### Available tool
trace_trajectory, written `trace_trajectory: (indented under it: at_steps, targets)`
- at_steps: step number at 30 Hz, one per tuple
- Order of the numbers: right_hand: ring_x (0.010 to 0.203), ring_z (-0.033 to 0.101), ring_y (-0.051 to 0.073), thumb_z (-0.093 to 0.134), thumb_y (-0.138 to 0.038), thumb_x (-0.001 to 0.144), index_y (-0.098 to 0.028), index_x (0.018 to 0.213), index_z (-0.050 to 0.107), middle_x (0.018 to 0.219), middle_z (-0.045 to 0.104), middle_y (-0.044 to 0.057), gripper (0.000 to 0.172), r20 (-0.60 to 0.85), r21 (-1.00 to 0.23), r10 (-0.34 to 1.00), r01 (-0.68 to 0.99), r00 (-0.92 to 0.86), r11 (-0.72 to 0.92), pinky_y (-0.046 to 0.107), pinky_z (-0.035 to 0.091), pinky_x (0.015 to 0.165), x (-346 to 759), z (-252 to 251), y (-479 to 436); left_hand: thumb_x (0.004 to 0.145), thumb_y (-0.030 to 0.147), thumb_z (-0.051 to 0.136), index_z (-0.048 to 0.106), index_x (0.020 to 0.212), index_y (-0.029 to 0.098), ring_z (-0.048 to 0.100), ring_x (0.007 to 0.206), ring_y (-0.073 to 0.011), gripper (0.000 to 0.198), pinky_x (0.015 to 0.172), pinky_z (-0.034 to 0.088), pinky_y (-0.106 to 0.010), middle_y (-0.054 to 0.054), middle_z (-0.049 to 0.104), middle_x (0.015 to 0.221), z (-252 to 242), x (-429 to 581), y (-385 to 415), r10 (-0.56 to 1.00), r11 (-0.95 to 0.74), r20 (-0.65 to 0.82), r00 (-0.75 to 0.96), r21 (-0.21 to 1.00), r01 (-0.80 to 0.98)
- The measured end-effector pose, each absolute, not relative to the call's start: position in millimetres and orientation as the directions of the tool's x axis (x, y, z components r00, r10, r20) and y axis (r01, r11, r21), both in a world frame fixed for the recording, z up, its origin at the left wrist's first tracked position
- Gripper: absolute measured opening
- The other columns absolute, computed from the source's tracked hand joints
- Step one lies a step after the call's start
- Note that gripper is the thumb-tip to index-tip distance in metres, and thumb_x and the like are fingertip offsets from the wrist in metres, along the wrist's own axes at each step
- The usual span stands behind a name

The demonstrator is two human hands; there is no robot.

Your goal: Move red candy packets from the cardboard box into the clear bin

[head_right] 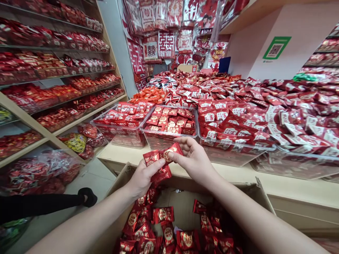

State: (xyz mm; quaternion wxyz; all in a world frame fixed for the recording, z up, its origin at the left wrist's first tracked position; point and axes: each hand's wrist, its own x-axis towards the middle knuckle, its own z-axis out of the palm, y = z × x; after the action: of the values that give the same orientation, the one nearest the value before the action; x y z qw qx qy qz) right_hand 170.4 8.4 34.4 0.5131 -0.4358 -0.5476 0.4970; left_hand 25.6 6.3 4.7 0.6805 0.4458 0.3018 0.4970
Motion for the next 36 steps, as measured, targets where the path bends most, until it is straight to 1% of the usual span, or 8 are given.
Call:
trace_trajectory:
  at_steps: [5,9,14,17,22,28,32,36]
  targets:
    - [0.061,0.053,0.01,0.064,-0.028,0.065,-0.018,0.093,0.045,0.072,0.057,0.0,0.035,0.111,-0.993,0.989,-0.06,-0.099,0.106,0.023,0.044,0.051,170,33,11,0.075,0.022,0.053,0.061,0.093,0.016,0.056,0.082,-0.015,0.02,0.073,0.043,-0.024,-0.003,0.063,0.088,4,20,9,0.934,-0.038,0.145,0.327,0.949,-0.313]
    - [0.079,0.057,0.016,0.061,-0.029,0.068,-0.018,0.089,0.05,0.087,0.059,0.005,0.026,0.226,-0.944,0.935,0.177,-0.273,0.28,0.03,0.048,0.07,178,39,11,0.074,0.022,0.054,0.061,0.095,0.014,0.055,0.091,-0.0189,0.023,0.08,0.041,-0.027,-0.005,0.063,0.094,7,12,14,0.922,-0.06,0.151,0.357,0.966,-0.253]
    - [0.117,0.036,0.02,0.06,-0.026,0.069,-0.022,0.098,0.05,0.126,0.041,0.007,0.032,0.359,-0.713,0.801,0.413,-0.48,0.566,0.035,0.035,0.095,191,54,4,0.072,0.022,0.057,0.059,0.097,0.014,0.059,0.082,-0.0186,0.026,0.071,0.045,-0.027,-0.007,0.064,0.09,11,5,15,0.917,0.12,0.041,0.396,0.92,-0.374]
    - [0.114,0.04,0.018,0.059,-0.024,0.07,-0.024,0.106,0.048,0.123,0.044,0.006,0.037,0.372,-0.559,0.725,0.483,-0.58,0.674,0.033,0.038,0.092,193,63,-4,0.07,0.021,0.058,0.059,0.093,0.012,0.06,0.072,-0.0172,0.025,0.066,0.047,-0.027,-0.008,0.064,0.083,16,4,13,0.896,0.221,0.0,0.444,0.867,-0.447]
    - [0.096,0.053,0.015,0.056,-0.021,0.072,-0.021,0.089,0.053,0.106,0.056,0.007,0.017,0.54,-0.334,0.589,0.489,-0.601,0.806,0.026,0.046,0.079,185,78,5,0.071,0.029,0.058,0.057,0.078,0.013,0.051,0.046,-0.0077,0.017,0.044,0.043,-0.018,0.001,0.055,0.056,15,2,17,0.934,0.267,-0.06,0.351,0.77,-0.579]
    - [0.056,0.055,0.013,0.05,-0.035,0.076,-0.017,0.074,0.056,0.069,0.063,0.005,0.019,0.632,-0.063,0.667,0.831,-0.395,0.553,0.023,0.04,0.051,177,105,75,0.066,0.033,0.061,0.049,0.067,0.014,0.044,0.039,-0.0053,0.023,0.037,0.04,-0.017,0.005,0.047,0.05,7,2,25,0.966,0.258,-0.187,0.18,0.771,-0.583]
    - [0.057,0.055,0.016,0.041,-0.033,0.081,-0.015,0.073,0.055,0.064,0.061,0.006,0.024,0.479,0.227,0.735,0.877,-0.479,0.424,0.024,0.034,0.051,171,105,115,0.065,0.033,0.063,0.048,0.067,0.015,0.044,0.041,-0.0051,0.024,0.038,0.04,-0.016,0.006,0.046,0.05,7,2,24,0.963,0.268,-0.21,0.167,0.772,-0.576]
    - [0.06,0.057,0.019,0.034,-0.034,0.083,-0.014,0.08,0.054,0.071,0.062,0.01,0.028,0.359,0.336,0.796,0.863,-0.487,0.377,0.026,0.029,0.048,161,96,125,0.063,0.033,0.064,0.048,0.067,0.015,0.044,0.041,-0.0054,0.024,0.039,0.04,-0.016,0.006,0.046,0.051,6,2,23,0.963,0.269,-0.202,0.178,0.756,-0.596]
